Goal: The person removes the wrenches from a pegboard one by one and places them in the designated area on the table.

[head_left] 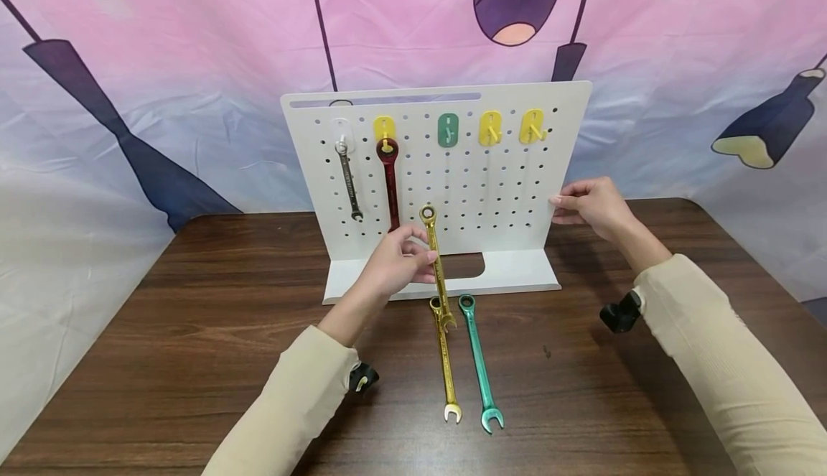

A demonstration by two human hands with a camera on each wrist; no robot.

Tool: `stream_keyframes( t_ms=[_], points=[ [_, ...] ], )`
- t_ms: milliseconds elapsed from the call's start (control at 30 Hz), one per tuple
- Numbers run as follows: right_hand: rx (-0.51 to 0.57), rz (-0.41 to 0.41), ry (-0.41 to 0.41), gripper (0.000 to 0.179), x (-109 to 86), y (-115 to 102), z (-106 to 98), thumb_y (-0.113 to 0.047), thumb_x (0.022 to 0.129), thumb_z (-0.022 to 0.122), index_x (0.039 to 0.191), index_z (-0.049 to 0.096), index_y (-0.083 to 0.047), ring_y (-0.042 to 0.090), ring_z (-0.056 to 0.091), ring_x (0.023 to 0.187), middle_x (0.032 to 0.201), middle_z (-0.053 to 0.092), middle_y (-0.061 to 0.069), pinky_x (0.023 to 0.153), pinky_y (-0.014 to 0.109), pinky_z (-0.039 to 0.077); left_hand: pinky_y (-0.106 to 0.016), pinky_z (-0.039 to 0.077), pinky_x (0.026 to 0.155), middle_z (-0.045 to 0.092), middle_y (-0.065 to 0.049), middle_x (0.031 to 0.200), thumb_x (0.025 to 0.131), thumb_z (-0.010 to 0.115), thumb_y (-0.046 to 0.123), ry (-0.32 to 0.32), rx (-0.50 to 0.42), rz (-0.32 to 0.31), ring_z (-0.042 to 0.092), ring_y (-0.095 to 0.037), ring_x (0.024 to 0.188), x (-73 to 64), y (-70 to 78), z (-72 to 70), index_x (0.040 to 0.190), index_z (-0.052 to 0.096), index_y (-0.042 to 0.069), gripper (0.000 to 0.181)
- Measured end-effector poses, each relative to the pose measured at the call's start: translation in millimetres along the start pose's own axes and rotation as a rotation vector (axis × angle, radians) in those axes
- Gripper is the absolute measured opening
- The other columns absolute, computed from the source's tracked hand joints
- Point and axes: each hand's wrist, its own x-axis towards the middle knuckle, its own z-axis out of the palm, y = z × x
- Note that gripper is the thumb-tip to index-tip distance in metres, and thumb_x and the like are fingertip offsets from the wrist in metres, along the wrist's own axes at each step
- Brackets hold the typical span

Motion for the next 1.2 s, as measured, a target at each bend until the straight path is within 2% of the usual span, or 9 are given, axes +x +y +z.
stream_keyframes(
  t_ms=[233, 433, 633, 767, 1200],
  points=[
    [0.009, -0.002, 0.002, 0.014, 0.5, 0.7, -0.2, -0.004, 0.088, 0.059, 0.09, 0.061, 0.01, 0.019, 0.065, 0.071, 0.085, 0.062, 0.01, 0.082, 0.046, 0.053, -0.036, 0.058, 0.068, 0.054, -0.012, 0.076, 0.088, 0.049, -0.011, -0.045, 0.011, -0.031, 0.058, -0.019, 0.063, -5.2, -17.4, -7.9, 0.097, 0.044, -0.005, 0.012],
    [0.001, -0.001, 0.0, 0.022, 0.7, 0.3, -0.1, -0.004, 0.089, 0.058, 0.097, 0.056, 0.017, 0.019, 0.064, 0.071, 0.083, 0.062, 0.007, 0.08, 0.043, 0.054, -0.037, 0.058, 0.068, 0.05, -0.015, 0.08, 0.088, 0.047, -0.013, -0.071, 0.023, -0.081, 0.057, -0.02, 0.064, -9.5, -29.8, -14.8, 0.098, 0.044, -0.008, 0.012],
    [0.002, -0.001, 0.001, 0.024, 1.2, 0.3, 0.2, -0.004, 0.088, 0.059, 0.098, 0.056, 0.017, 0.019, 0.064, 0.071, 0.082, 0.062, 0.007, 0.079, 0.042, 0.055, -0.037, 0.058, 0.067, 0.049, -0.014, 0.08, 0.089, 0.046, -0.013, -0.109, 0.031, -0.135, 0.056, -0.021, 0.064, -13.5, -35.6, -20.4, 0.096, 0.041, -0.006, 0.011],
    [-0.008, -0.001, -0.001, 0.025, 1.5, 1.2, 0.3, -0.005, 0.088, 0.059, 0.099, 0.055, 0.018, 0.018, 0.064, 0.072, 0.083, 0.062, 0.006, 0.08, 0.043, 0.054, -0.038, 0.058, 0.067, 0.049, -0.012, 0.076, 0.088, 0.046, -0.014, -0.126, 0.013, -0.155, 0.056, -0.02, 0.062, -16.2, -40.2, -23.2, 0.094, 0.04, -0.005, 0.012],
    [-0.008, -0.002, 0.012, 0.016, 0.3, 0.0, 0.8, -0.003, 0.088, 0.058, 0.093, 0.059, 0.012, 0.019, 0.064, 0.071, 0.087, 0.061, 0.011, 0.077, 0.04, 0.056, -0.034, 0.059, 0.06, 0.054, -0.009, 0.071, 0.087, 0.047, -0.013, -0.195, 0.055, -0.205, 0.059, -0.017, 0.058, -26.5, -49.9, -26.5, 0.093, 0.043, -0.006, 0.01]
  ],
)
